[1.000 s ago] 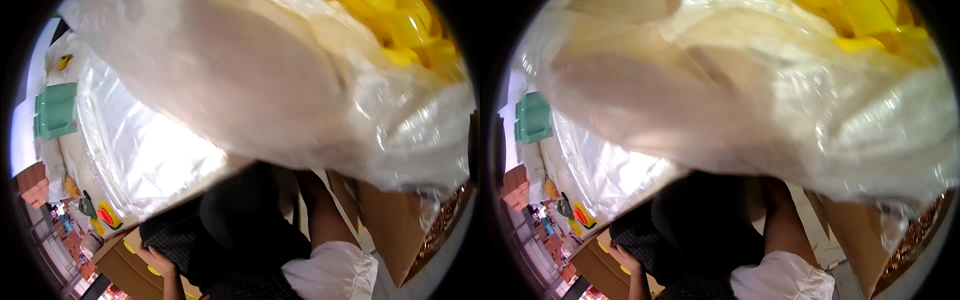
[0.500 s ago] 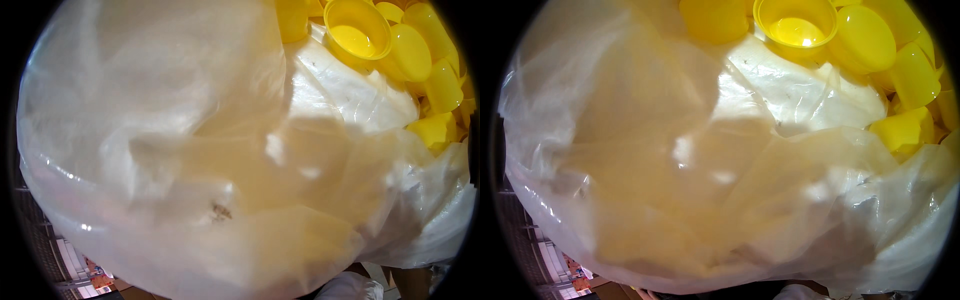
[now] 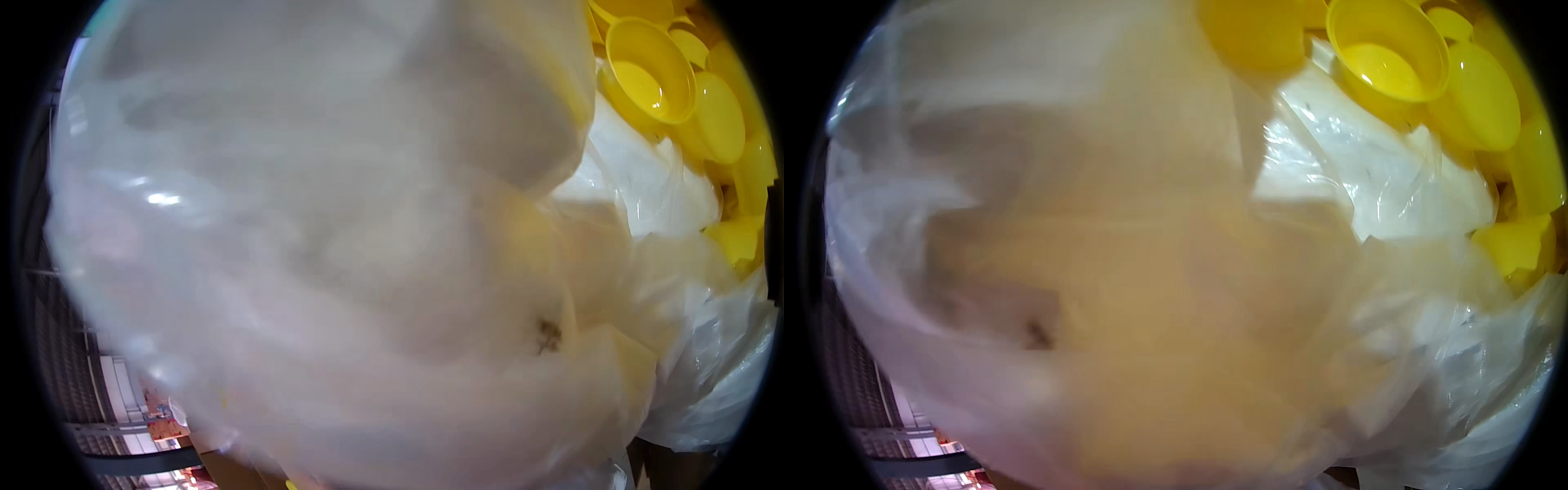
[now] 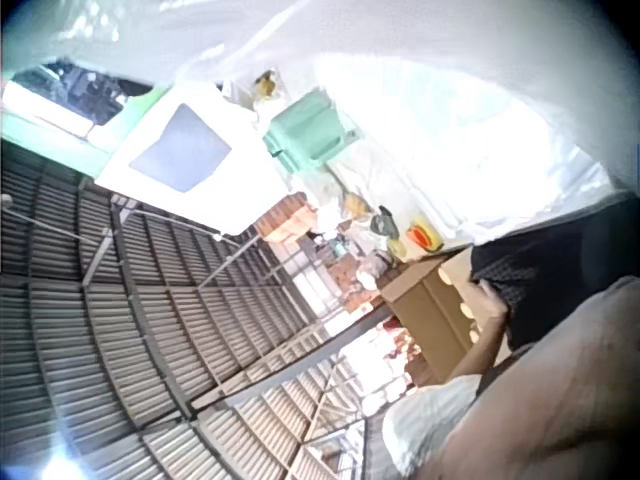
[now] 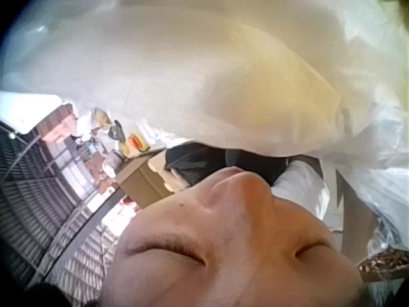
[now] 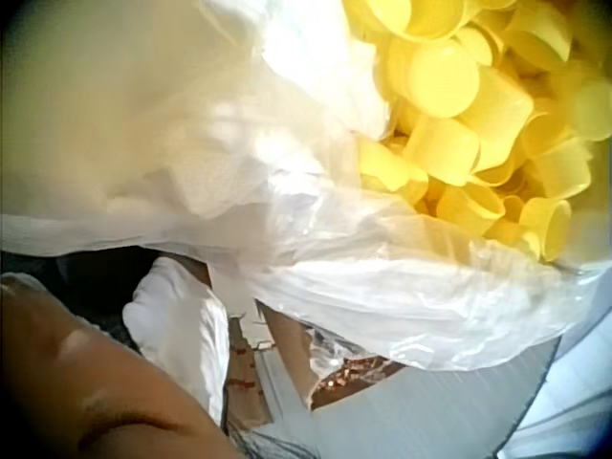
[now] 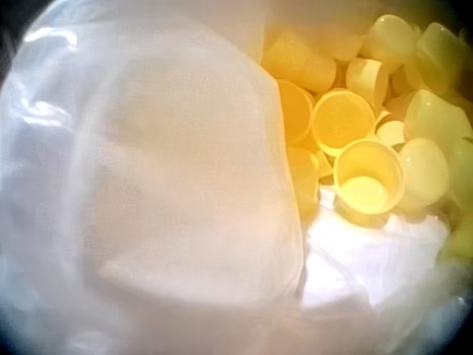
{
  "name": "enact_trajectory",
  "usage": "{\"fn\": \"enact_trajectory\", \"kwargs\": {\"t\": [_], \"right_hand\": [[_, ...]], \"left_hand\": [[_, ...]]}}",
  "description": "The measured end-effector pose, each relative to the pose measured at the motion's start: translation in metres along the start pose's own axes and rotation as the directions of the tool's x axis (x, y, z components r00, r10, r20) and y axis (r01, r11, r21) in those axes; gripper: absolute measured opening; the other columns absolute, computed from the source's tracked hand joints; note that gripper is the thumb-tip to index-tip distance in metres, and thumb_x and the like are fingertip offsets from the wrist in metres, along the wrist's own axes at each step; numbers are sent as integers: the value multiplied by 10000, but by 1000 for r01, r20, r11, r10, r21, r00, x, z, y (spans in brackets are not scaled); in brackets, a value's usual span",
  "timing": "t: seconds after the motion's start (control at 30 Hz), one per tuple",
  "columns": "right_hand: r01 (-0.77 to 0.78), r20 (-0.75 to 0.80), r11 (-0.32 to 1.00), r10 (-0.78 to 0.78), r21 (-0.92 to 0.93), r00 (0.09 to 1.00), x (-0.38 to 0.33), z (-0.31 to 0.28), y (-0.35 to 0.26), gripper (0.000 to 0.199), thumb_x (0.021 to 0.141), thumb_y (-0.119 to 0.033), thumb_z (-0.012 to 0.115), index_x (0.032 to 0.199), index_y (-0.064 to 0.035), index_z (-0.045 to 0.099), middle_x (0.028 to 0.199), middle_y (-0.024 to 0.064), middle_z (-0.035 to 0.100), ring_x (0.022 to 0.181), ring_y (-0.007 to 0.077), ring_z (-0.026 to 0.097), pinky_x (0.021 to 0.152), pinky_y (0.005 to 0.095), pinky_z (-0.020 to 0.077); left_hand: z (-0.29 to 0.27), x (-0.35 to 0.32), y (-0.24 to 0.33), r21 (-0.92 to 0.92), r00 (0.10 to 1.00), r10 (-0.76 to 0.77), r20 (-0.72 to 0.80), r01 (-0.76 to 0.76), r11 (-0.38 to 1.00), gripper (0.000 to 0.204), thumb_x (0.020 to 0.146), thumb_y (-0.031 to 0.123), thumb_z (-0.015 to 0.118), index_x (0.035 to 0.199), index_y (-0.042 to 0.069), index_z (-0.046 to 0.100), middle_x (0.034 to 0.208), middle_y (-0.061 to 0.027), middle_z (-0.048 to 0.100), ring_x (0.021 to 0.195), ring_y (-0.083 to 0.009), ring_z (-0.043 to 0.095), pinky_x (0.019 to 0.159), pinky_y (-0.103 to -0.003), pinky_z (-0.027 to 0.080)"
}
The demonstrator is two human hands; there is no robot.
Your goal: The person assembles teal plastic containers by screwing yellow lids onto them and placing them into a cardboard box. They then retrieve a small yellow pouch, open it, and remove a sheet of stickers, peeling off individual stickers one by one.
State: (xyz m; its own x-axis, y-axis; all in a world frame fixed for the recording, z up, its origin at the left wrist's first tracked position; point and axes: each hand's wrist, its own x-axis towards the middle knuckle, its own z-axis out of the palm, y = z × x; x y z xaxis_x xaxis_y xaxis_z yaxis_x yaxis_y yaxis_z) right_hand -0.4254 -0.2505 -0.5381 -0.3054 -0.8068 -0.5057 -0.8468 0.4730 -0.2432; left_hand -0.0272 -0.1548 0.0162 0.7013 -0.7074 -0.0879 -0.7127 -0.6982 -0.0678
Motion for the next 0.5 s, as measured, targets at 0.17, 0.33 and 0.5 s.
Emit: {"fn": "enact_trajectory", "kwargs": {"t": [0.17,0.33,0.5], "right_hand": [[-13,11,1000,13,-3,1000,2,1,-1,367,884,-386,656,1054,-69,582,1004,173,574,980,335,563,845,444,468],[-15,10,1000,15,-3,1000,-1,-1,-1,339,898,-377,647,1022,-68,584,966,169,575,944,331,568,822,440,470],[-40,-6,999,40,36,999,-6,-8,2,316,912,-368,637,991,-66,585,929,165,575,907,327,573,799,437,471]], "left_hand": [[1,3,-11,11,999,35,-28,-35,999,521,1008,300,492,1404,-36,458,1360,-286,527,1260,-428,503,1099,-467,361],[1,10,-20,-16,998,55,-43,-56,998,507,993,279,504,1381,-45,468,1334,-284,538,1247,-429,508,1088,-470,368],[-1,17,-33,-35,993,102,-60,-105,994,492,979,259,516,1358,-53,479,1307,-283,549,1233,-429,512,1077,-473,375]]}}
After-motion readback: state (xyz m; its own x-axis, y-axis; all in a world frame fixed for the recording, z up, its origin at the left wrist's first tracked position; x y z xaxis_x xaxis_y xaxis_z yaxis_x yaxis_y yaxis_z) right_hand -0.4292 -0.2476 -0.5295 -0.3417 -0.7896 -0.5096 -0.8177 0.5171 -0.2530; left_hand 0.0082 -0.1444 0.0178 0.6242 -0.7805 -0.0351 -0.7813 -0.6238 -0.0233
